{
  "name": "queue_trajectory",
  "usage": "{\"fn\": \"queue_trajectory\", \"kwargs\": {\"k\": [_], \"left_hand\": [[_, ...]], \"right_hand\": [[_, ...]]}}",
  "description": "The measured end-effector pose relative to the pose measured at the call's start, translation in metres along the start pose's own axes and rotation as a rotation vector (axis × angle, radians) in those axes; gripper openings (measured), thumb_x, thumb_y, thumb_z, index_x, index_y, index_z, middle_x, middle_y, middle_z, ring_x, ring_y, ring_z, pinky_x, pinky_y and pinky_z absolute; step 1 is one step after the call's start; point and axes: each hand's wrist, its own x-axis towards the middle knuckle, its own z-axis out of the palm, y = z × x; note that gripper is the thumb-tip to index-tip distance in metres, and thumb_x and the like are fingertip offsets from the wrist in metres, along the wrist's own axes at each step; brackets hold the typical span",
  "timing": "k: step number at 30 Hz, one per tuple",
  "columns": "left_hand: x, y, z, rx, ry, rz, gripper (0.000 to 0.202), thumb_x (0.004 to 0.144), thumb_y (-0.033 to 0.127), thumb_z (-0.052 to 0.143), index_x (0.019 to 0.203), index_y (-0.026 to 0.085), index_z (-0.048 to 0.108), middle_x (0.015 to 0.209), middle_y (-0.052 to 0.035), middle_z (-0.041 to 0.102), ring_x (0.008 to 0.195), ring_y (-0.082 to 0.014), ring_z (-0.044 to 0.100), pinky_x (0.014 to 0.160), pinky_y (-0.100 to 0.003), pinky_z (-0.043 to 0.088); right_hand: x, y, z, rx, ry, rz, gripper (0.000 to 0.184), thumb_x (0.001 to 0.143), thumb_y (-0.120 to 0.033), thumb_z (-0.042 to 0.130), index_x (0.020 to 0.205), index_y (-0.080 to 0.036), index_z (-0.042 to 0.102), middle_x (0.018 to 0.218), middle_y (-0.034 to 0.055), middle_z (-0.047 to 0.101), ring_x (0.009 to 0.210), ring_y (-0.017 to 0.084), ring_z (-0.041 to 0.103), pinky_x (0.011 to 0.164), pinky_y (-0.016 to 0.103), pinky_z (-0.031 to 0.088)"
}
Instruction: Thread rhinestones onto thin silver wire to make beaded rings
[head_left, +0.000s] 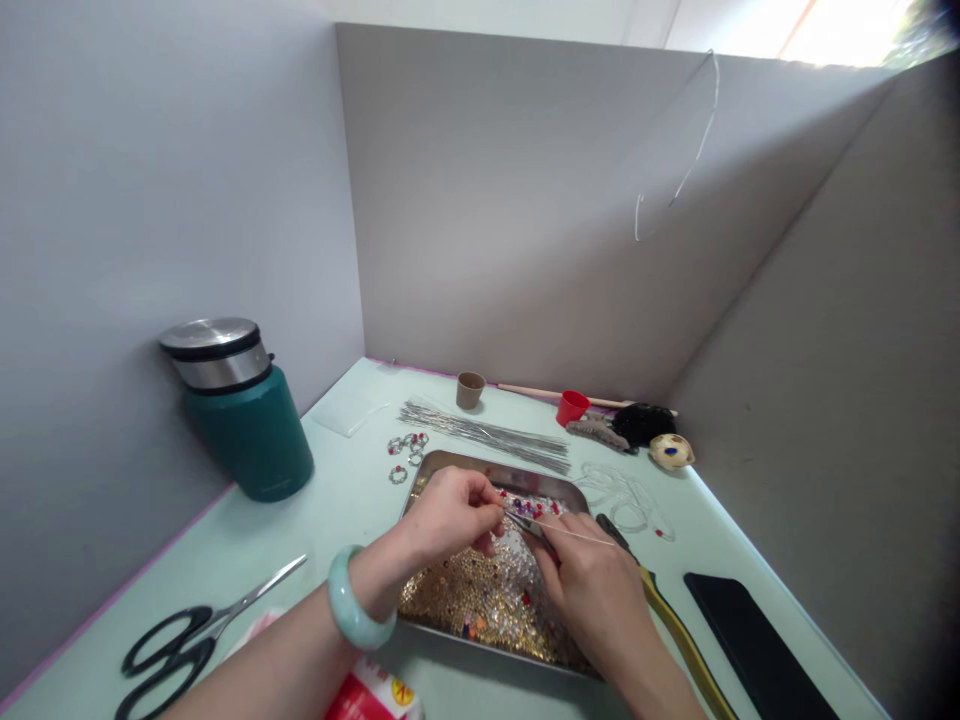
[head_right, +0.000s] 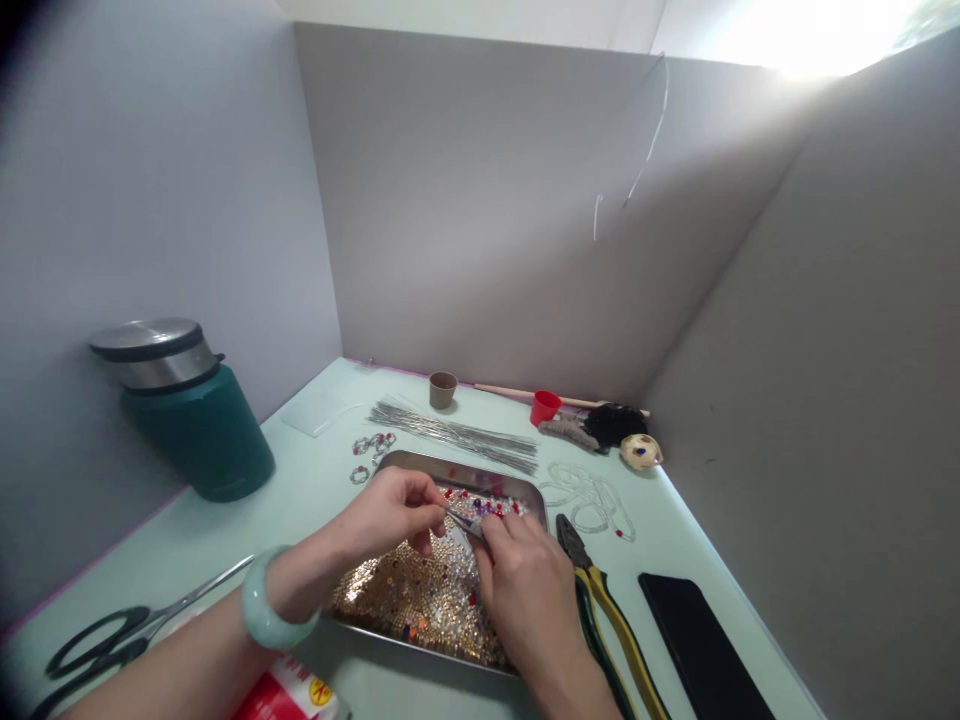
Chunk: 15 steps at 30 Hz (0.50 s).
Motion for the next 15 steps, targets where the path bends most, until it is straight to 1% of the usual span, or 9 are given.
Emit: {"fn": "queue_trajectory", "kwargs": {"k": [4, 9, 15], "left_hand": [[-0.0009, 0.003, 0.0003, -0.053, -0.014, -0.015, 0.002, 0.069, 0.014, 0.055, 0.067, 0.014, 0.056, 0.06, -0.0019, 0.063, 0.042, -0.0099, 0.057, 0.046, -0.024, 0.049], [-0.0026, 0.0088, 0.0008, -0.04, -0.013, -0.037, 0.004, 0.069, 0.011, 0.054, 0.067, 0.012, 0.057, 0.06, -0.0025, 0.063, 0.042, -0.0095, 0.057, 0.044, -0.023, 0.048], [-0.0013, 0.0049, 0.0004, -0.047, -0.017, -0.024, 0.004, 0.069, 0.011, 0.054, 0.068, 0.013, 0.056, 0.059, -0.0018, 0.062, 0.042, -0.0097, 0.057, 0.045, -0.024, 0.049]], "right_hand": [[-0.0008, 0.0002, -0.0005, -0.02, 0.009, -0.001, 0.007, 0.081, -0.02, 0.054, 0.08, -0.022, 0.061, 0.073, 0.0031, 0.061, 0.074, 0.021, 0.051, 0.064, 0.03, 0.033], [-0.002, -0.0006, -0.0008, -0.028, 0.01, 0.006, 0.007, 0.08, -0.018, 0.055, 0.08, -0.022, 0.061, 0.074, 0.0034, 0.061, 0.074, 0.021, 0.051, 0.066, 0.03, 0.033], [-0.0021, -0.0013, 0.0008, -0.025, 0.001, 0.0, 0.008, 0.08, -0.018, 0.054, 0.081, -0.021, 0.061, 0.077, 0.004, 0.062, 0.075, 0.021, 0.052, 0.067, 0.03, 0.035]]}}
